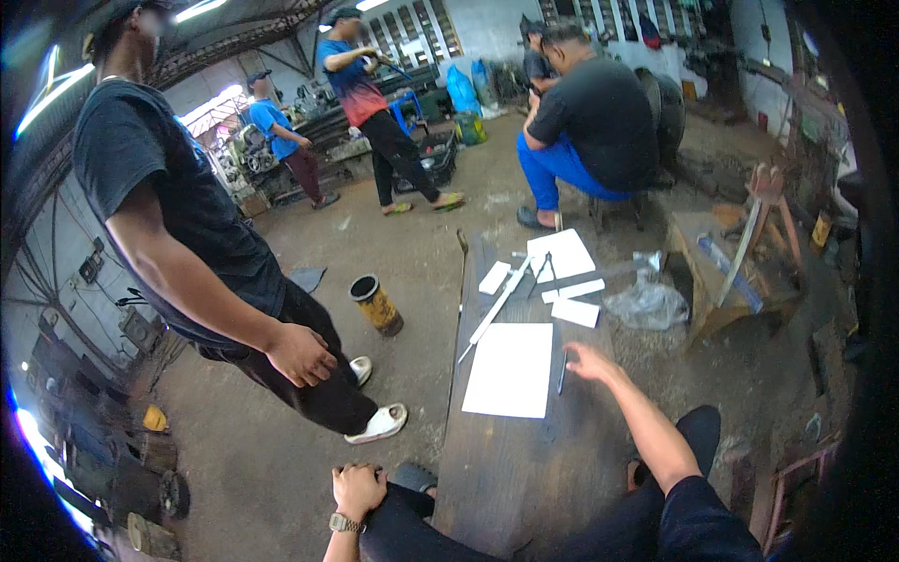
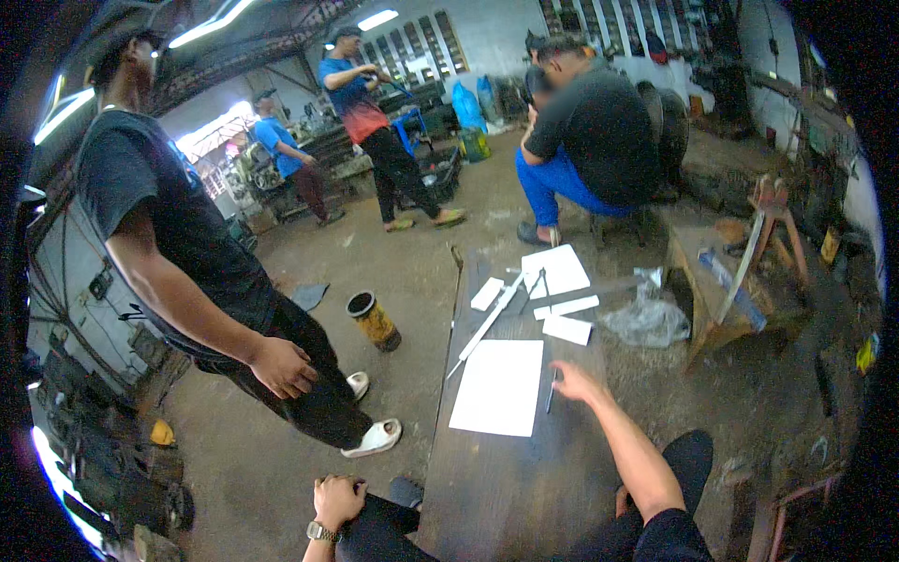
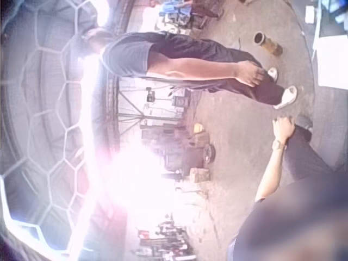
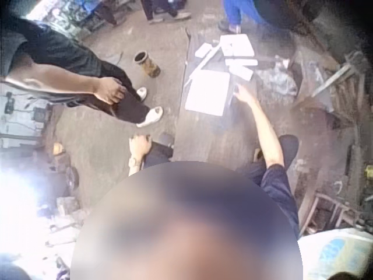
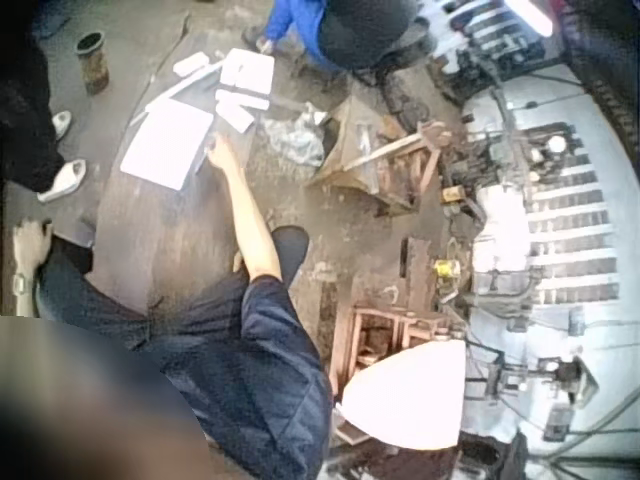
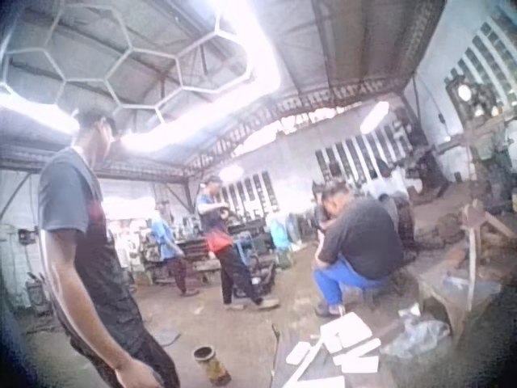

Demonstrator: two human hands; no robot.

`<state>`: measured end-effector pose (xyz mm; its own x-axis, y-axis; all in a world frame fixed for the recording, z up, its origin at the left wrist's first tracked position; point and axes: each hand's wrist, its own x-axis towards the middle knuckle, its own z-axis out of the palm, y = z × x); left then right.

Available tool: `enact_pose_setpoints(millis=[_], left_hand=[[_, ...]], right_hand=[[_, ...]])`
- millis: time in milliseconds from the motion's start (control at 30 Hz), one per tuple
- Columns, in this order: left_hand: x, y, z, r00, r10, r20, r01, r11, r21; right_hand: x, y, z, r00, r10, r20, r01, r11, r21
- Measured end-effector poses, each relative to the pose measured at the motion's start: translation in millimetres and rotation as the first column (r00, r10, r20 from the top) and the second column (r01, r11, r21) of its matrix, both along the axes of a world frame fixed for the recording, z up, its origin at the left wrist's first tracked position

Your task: The person sits cross-legged on the floor and uses a pen, caliper, and compass to draw technical diagrams on a piece of paper. They measure and mark lines, draw arcs, and collaborate with a coworker who also draws on the paper.

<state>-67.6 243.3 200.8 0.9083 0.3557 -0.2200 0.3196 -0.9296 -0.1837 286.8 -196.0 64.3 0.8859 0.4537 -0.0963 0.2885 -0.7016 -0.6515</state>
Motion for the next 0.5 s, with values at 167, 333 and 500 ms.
enact_pose_setpoints(millis=[167,333,500], left_hand=[[18.2,5.3,7.2,0.992,0.099,-0.077,-0.114,0.967,-0.229],[42.2,58.4,-9.2,0.998,0.023,-0.056,-0.055,0.741,-0.669],[29.8,95.7,-37.7,0.990,0.040,-0.138,-0.136,0.579,-0.804]], right_hand=[[-18.8,-7.7,36.9,0.966,0.233,-0.110,-0.243,0.967,-0.080],[-67.4,-40.4,60.1,0.904,0.378,-0.200,-0.414,0.891,-0.185],[-111.6,-114.5,84.6,0.964,0.198,-0.176,-0.236,0.944,-0.229]])
